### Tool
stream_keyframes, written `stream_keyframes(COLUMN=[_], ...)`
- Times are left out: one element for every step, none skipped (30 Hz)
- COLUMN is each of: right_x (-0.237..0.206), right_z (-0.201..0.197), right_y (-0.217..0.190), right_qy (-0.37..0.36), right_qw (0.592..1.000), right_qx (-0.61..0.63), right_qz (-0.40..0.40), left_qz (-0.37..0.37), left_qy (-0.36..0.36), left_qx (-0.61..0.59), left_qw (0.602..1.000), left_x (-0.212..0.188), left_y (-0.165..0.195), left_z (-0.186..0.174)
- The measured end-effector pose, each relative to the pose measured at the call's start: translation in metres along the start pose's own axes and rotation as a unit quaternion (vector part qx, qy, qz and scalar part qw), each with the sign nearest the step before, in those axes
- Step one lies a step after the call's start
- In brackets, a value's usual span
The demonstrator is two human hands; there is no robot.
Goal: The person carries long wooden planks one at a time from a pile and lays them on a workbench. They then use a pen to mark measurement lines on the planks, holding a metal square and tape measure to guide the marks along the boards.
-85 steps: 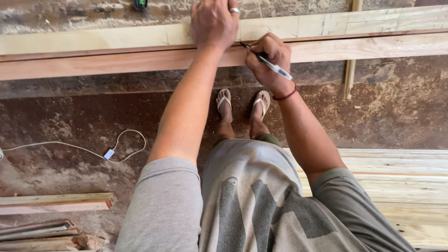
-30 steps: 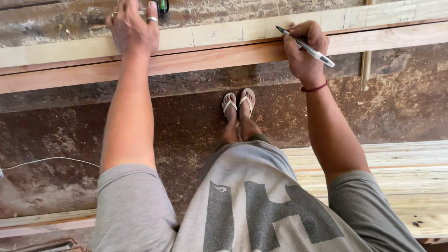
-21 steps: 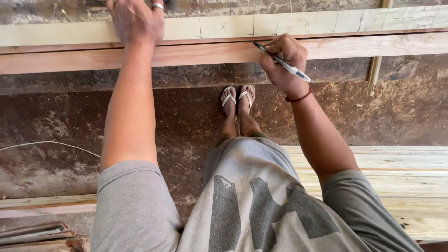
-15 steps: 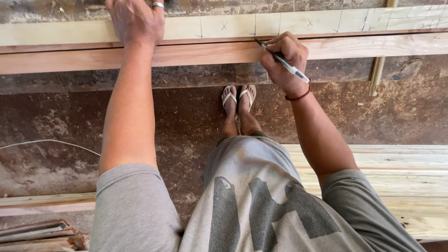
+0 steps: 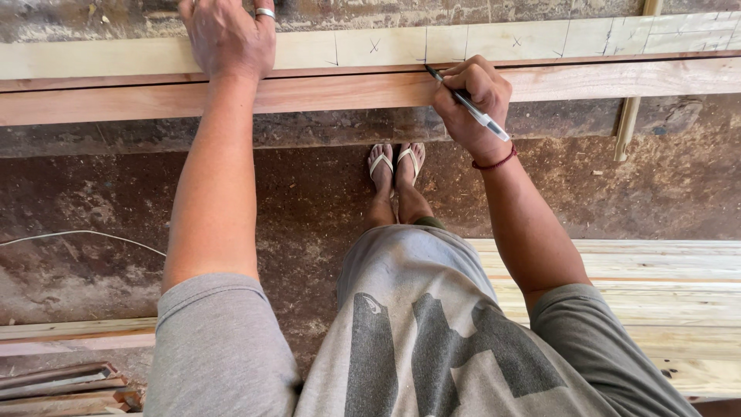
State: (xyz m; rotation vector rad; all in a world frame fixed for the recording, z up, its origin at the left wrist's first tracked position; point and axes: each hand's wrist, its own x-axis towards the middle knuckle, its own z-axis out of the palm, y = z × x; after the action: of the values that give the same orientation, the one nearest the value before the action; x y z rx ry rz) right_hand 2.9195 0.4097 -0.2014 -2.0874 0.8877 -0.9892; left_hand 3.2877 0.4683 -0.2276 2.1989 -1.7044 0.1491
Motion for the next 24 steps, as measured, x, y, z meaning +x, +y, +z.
stream_keyframes(right_x=[0.000,0.000,0.000,0.001,0.000,0.000,0.000,-0.001,-0.002,-0.004,-0.005,-0.006,-0.007,-0.009,-0.010,-0.010,-0.010,-0.010,-0.009,-0.010,-0.009,-0.006,-0.002,0.002], right_z=[0.000,0.000,0.000,0.000,0.000,0.001,0.001,0.001,0.001,0.000,0.000,-0.002,-0.003,-0.004,-0.005,-0.003,0.001,0.006,0.012,0.019,0.028,0.038,0.047,0.057], right_y=[0.000,0.000,-0.001,-0.001,-0.001,-0.001,0.000,0.001,0.002,0.004,0.006,0.010,0.013,0.016,0.018,0.019,0.018,0.015,0.010,0.002,-0.008,-0.017,-0.026,-0.034], right_qy=[-0.002,-0.003,-0.004,-0.004,-0.003,-0.001,-0.001,-0.002,-0.003,-0.004,-0.005,-0.006,-0.017,-0.027,-0.038,-0.038,-0.039,-0.040,-0.034,-0.028,-0.024,-0.026,-0.028,-0.029], right_qw=[1.000,1.000,1.000,1.000,1.000,1.000,1.000,1.000,1.000,1.000,1.000,1.000,0.999,0.996,0.992,0.987,0.982,0.976,0.985,0.991,0.995,0.995,0.994,0.994], right_qx=[-0.001,-0.002,-0.003,0.000,0.003,0.005,0.006,0.007,0.008,0.007,0.007,0.006,0.037,0.069,0.099,0.130,0.164,0.198,0.164,0.128,0.092,0.097,0.102,0.106], right_qz=[0.003,0.005,0.005,0.005,0.006,0.006,0.006,0.007,0.009,0.005,-0.001,-0.007,0.019,0.046,0.075,0.081,0.082,0.083,0.053,0.026,-0.002,0.005,0.011,0.018], left_qz=[0.006,0.011,0.016,0.002,-0.011,-0.024,-0.013,-0.003,0.007,0.003,-0.001,-0.005,0.004,0.014,0.024,0.005,-0.015,-0.035,-0.028,-0.020,-0.015,-0.017,-0.019,-0.021], left_qy=[0.004,0.010,0.017,0.003,-0.011,-0.024,-0.012,-0.001,0.009,0.007,0.005,0.004,0.019,0.031,0.043,0.024,0.010,-0.006,0.007,0.018,0.029,0.023,0.017,0.011], left_qx=[0.002,0.004,0.007,-0.005,-0.017,-0.029,-0.017,-0.005,0.007,0.003,-0.001,-0.006,-0.001,0.004,0.007,-0.011,-0.026,-0.041,-0.038,-0.037,-0.035,-0.041,-0.047,-0.052], left_qw=[1.000,1.000,1.000,1.000,1.000,0.999,1.000,1.000,1.000,1.000,1.000,1.000,1.000,0.999,0.999,1.000,0.999,0.999,0.999,0.999,0.999,0.999,0.999,0.998], left_x=[-0.001,-0.001,-0.001,-0.001,-0.001,0.000,0.001,0.001,0.001,0.001,0.001,0.001,0.001,0.001,0.001,0.002,0.003,0.004,0.005,0.005,0.006,0.006,0.007,0.006], left_y=[0.000,0.000,0.000,0.001,0.001,0.001,0.001,0.001,0.001,0.001,0.001,0.002,0.002,0.002,0.003,0.004,0.004,0.005,0.005,0.005,0.005,0.005,0.005,0.005], left_z=[0.000,0.000,0.000,0.000,0.000,0.000,0.000,0.000,0.000,0.000,0.000,-0.001,-0.001,-0.001,-0.001,-0.002,-0.002,-0.003,-0.003,-0.003,-0.004,-0.004,-0.004,-0.005])
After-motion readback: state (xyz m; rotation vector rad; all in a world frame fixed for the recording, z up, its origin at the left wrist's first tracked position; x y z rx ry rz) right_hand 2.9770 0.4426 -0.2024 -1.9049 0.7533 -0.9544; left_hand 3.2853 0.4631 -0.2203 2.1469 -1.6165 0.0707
